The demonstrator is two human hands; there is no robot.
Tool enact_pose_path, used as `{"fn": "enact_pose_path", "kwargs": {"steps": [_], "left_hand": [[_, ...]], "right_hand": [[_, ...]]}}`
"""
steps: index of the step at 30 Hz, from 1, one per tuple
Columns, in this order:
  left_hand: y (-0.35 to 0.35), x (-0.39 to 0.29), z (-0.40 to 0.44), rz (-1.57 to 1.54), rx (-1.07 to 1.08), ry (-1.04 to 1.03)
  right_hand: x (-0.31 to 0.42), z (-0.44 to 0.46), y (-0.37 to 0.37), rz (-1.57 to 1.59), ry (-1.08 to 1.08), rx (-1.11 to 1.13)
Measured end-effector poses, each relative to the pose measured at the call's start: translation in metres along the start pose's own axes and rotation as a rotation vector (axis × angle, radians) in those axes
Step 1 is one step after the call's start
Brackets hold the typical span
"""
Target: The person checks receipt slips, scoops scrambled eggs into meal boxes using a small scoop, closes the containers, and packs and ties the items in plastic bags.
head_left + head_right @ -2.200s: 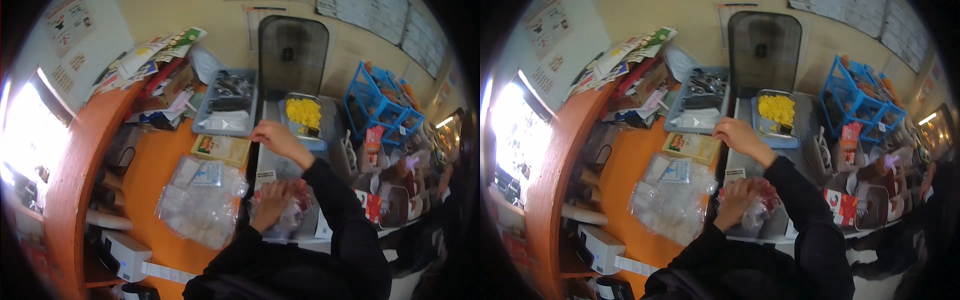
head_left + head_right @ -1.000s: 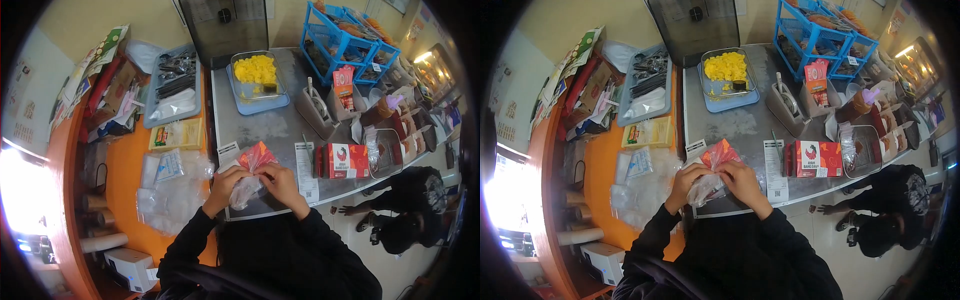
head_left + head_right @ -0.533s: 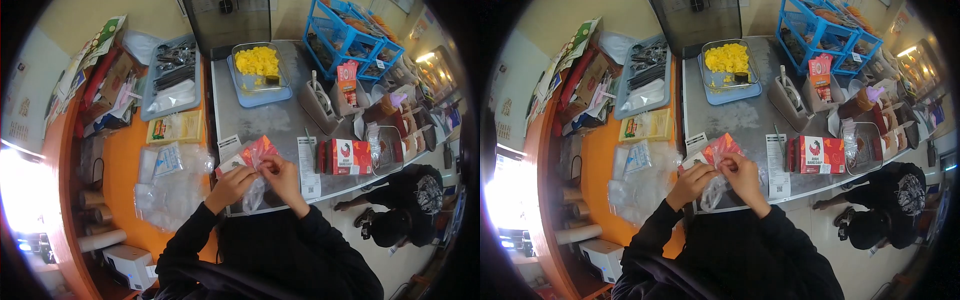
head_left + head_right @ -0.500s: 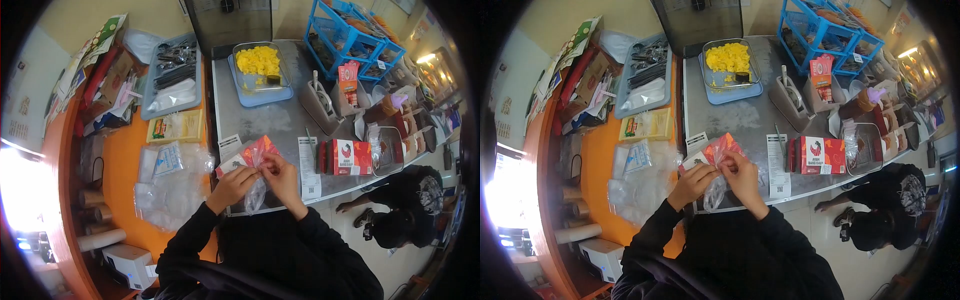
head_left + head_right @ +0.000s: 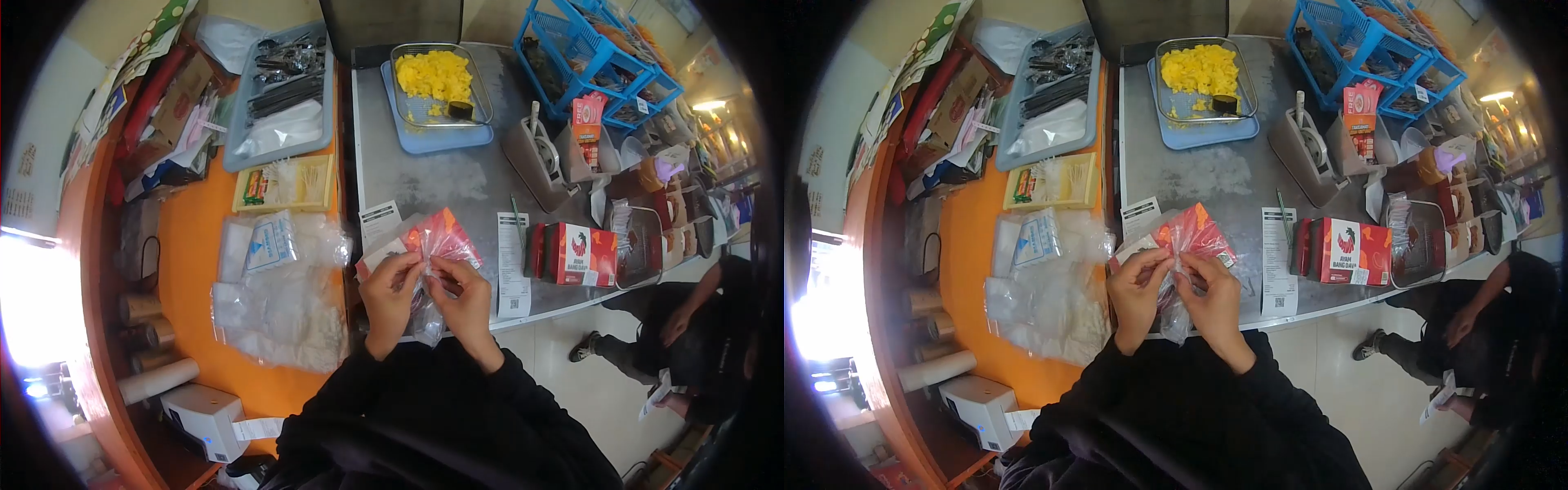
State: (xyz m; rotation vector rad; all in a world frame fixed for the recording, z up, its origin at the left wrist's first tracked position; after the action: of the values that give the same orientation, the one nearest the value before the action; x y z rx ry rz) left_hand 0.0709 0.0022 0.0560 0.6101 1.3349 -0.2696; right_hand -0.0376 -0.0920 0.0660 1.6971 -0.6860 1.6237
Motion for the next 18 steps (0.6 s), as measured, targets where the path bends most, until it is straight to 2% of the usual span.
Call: {"fn": "enact_pose_path", "kwargs": {"steps": [2,5,18], "left_hand": [[0.005,-0.016,0.001,0.201,0.028,-0.110],[0.008,-0.024,0.004,0.275,0.083,-0.141],[0.008,-0.015,0.015,0.152,0.170,-0.088]], "right_hand": [[0.001,0.000,0.000,0.018,-0.022,-0.003],[-0.001,-0.001,0.000,0.065,-0.071,-0.006],[0.001,0.000,0.001,0.025,-0.034,0.021]]}}
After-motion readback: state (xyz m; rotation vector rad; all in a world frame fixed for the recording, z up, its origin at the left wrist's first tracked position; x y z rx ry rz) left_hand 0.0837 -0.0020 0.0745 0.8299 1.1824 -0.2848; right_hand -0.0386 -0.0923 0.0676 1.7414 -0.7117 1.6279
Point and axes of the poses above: each hand's wrist, its own z-axis towards the middle knuckle, its own y-axis out of the back of the hand, x = y × z, the point moved 6 cm from there along z, towards the middle knuckle, and after that the axes turned 10 degrees about z, right-handed, at the moved point
